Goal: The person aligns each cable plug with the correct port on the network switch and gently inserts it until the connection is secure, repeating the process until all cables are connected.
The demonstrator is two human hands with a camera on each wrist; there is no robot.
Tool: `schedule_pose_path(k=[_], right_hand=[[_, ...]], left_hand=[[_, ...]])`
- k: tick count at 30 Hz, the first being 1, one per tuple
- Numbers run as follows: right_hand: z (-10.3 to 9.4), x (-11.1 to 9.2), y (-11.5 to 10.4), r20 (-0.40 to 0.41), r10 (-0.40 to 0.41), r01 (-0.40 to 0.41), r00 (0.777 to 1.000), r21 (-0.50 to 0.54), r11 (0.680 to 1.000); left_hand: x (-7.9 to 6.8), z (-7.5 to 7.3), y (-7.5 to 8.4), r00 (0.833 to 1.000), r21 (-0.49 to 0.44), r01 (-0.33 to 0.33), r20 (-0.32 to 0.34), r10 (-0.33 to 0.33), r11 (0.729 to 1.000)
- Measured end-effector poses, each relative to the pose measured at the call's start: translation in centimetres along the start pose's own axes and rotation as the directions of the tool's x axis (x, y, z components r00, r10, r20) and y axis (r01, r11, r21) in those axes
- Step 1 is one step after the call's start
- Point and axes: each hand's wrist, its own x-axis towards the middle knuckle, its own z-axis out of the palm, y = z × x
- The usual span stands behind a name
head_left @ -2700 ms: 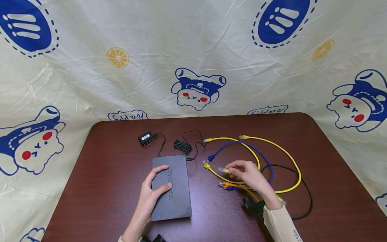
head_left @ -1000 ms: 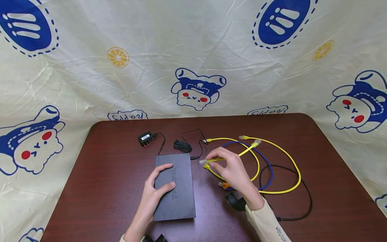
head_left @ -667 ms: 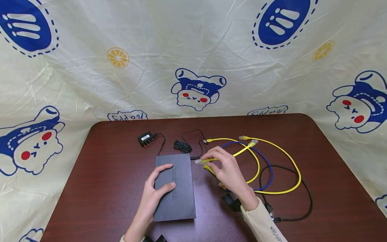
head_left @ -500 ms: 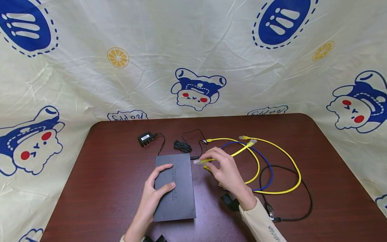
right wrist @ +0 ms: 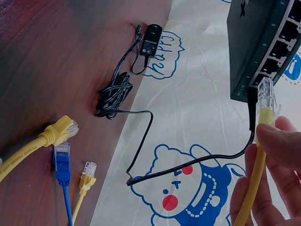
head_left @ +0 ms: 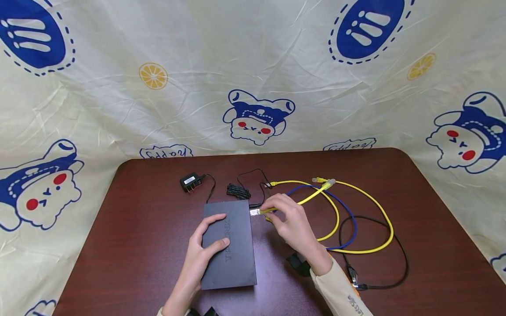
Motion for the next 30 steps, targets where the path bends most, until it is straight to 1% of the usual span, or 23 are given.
schedule_pose_path(k=[4, 6, 10, 14, 21, 28, 30], right_hand=[[0.04, -0.06, -0.09, 0.002, -0.010, 0.010, 1.000, 0.004, 1.000], [0.06, -0.09, -0.10, 0.000, -0.028, 0.028, 1.000, 0.004, 1.000], [0.10, -0.10, -0.10, -0.004, -0.057, 0.057, 0.998, 0.003, 0.998], [0.14, -0.15, -0.05, -0.006, -0.069, 0.069, 0.998, 0.003, 0.998], [0.25, -0.09, -0.06, -0.031, -0.100, 0.100, 0.994, 0.002, 0.995], [0.43, -0.24, -0.19, -0.048, -0.099, 0.099, 0.994, -0.015, 0.995], [0.57, -0.33, -0.21, -0.058, -0.110, 0.109, 0.992, -0.018, 0.994]], left_hand=[[-0.06, -0.01, 0.01, 1.000, 0.002, 0.001, 0.003, -0.001, 1.000], [-0.06, -0.03, 0.03, 1.000, 0.004, -0.001, 0.003, 0.001, 1.000], [-0.10, -0.11, 0.13, 1.000, 0.005, -0.012, 0.013, 0.012, 1.000], [-0.16, -0.21, 0.21, 0.999, 0.008, -0.021, 0.028, 0.021, 1.000], [-0.17, -0.35, 0.26, 0.998, 0.003, -0.023, 0.051, 0.022, 1.000], [-0.27, -0.31, 0.30, 0.998, 0.015, -0.015, 0.058, 0.014, 1.000], [-0.26, -0.27, 0.33, 0.998, 0.022, -0.014, 0.056, 0.013, 1.000]])
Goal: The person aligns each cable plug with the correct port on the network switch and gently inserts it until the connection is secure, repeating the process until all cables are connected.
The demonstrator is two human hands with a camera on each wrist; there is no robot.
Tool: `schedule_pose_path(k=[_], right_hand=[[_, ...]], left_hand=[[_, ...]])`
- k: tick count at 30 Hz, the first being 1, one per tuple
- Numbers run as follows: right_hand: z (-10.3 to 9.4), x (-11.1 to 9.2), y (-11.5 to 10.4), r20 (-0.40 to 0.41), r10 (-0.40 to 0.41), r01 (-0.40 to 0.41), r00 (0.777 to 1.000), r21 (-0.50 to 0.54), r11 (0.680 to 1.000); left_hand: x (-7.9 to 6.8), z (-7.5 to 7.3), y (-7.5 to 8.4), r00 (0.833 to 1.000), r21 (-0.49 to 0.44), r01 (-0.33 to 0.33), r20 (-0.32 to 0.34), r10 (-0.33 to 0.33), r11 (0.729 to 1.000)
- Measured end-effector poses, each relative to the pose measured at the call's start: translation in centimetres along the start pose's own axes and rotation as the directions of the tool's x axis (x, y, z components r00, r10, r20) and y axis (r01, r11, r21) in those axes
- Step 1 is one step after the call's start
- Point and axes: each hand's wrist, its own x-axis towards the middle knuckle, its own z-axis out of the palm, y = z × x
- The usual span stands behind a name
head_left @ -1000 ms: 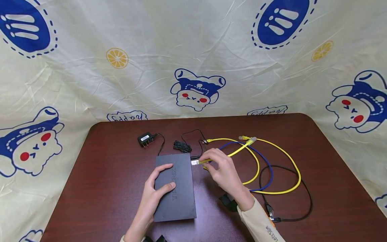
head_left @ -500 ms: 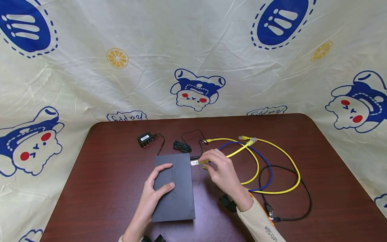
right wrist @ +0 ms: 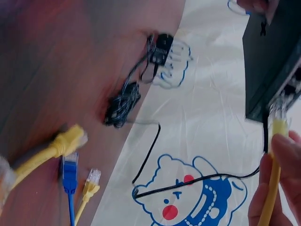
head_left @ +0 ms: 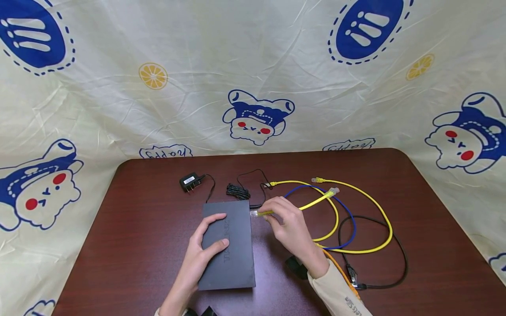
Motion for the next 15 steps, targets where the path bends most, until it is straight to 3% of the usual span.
schedule_pose_path(k=[15], right_hand=[[0.35, -0.17, 0.26, 0.000, -0.019, 0.019, 1.000, 0.061, 0.998]], left_hand=[[-0.02, 0.07, 0.20, 1.000, 0.046, -0.014, 0.009, 0.013, 0.999]])
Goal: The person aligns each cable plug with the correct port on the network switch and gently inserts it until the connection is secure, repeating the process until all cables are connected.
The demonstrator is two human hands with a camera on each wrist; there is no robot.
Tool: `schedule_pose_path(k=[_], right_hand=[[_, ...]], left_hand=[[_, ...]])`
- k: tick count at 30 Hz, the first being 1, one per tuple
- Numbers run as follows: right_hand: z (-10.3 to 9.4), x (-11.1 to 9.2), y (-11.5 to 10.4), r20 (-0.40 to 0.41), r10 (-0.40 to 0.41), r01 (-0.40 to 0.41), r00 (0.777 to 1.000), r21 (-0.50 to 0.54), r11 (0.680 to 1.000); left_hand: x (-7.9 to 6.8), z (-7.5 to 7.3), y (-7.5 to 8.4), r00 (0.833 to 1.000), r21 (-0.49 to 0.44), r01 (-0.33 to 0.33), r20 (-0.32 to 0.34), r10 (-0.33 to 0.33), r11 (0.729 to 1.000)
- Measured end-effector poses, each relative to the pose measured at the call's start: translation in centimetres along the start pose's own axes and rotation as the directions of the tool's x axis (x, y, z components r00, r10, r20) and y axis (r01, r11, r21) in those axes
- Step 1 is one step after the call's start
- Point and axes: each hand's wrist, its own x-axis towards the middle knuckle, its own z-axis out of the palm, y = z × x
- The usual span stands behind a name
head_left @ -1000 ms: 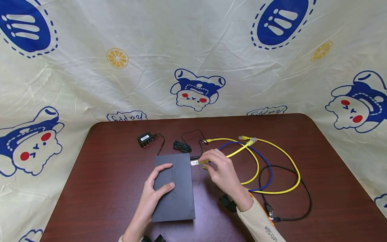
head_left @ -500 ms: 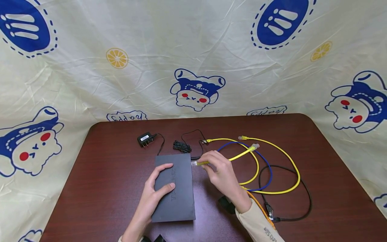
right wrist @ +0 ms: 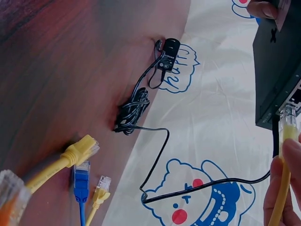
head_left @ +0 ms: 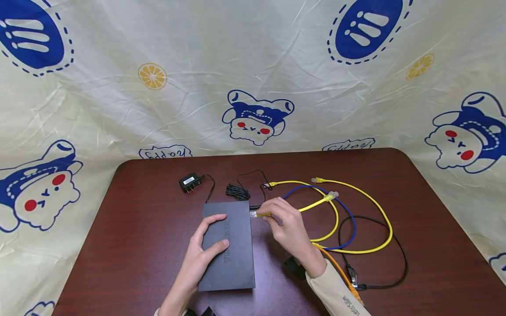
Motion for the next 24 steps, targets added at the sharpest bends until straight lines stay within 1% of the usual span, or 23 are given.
schedule_pose_path(k=[5, 8, 14, 17, 24], right_hand=[[0.3, 0.1, 0.3, -0.008, -0.014, 0.015, 1.000, 0.019, 1.000], [0.4, 0.1, 0.4, -0.010, -0.010, 0.010, 1.000, 0.038, 0.999], [0.6, 0.1, 0.6, -0.043, -0.014, 0.016, 0.999, 0.054, 0.998], [0.5, 0.3, 0.8, -0.042, -0.024, 0.026, 0.999, 0.048, 0.998], [0.3, 0.6, 1.1, -0.002, -0.024, 0.024, 1.000, 0.038, 0.999]], left_hand=[[0.0, 0.0, 0.0, 1.000, 0.022, -0.004, 0.001, 0.004, 1.000], [0.1, 0.0, 0.1, 1.000, 0.031, -0.006, -0.001, 0.006, 1.000], [0.3, 0.4, 0.3, 1.000, 0.045, -0.027, -0.002, 0.027, 0.999], [0.5, 0.5, 0.3, 0.999, 0.029, -0.030, -0.019, 0.030, 0.999], [0.8, 0.7, 0.1, 0.998, -0.014, -0.020, -0.066, 0.019, 1.000]])
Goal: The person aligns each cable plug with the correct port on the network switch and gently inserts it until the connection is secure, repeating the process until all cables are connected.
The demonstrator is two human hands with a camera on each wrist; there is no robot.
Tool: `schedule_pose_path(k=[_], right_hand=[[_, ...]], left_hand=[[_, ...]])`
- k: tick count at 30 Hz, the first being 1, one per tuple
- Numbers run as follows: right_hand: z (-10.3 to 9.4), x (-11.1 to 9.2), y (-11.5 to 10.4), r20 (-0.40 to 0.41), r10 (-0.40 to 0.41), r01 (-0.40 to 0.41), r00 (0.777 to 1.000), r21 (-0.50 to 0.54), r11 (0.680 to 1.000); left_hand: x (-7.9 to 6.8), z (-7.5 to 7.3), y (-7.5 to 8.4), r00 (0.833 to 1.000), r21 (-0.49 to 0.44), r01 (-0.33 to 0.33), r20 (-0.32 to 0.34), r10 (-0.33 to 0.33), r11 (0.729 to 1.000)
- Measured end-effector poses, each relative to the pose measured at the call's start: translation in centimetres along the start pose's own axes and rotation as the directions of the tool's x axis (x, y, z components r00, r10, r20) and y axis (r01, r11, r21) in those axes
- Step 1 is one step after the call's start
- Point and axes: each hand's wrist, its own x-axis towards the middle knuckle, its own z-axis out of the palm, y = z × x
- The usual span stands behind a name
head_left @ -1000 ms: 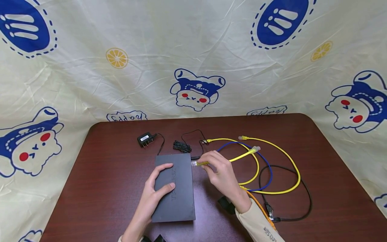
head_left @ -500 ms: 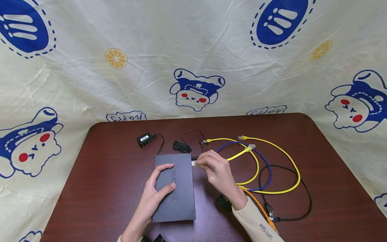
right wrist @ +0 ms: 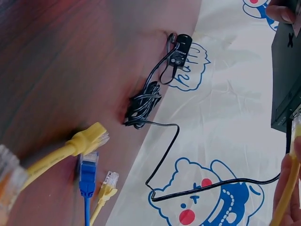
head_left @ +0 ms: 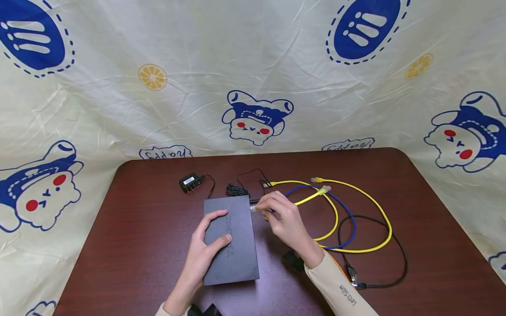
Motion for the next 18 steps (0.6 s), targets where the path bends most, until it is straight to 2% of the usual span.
schedule_pose_path(k=[9, 18], right_hand=[[-0.7, -0.3, 0.0, 0.036, 0.016, -0.015, 0.999, -0.049, 0.999], [-2.0, -1.1, 0.4, 0.035, 0.064, -0.063, 0.997, -0.010, 0.998]], left_hand=[[0.3, 0.1, -0.1, 1.000, -0.010, -0.011, -0.020, 0.010, 1.000], [0.4, 0.2, -0.4, 0.999, -0.010, -0.010, -0.032, 0.010, 1.000]])
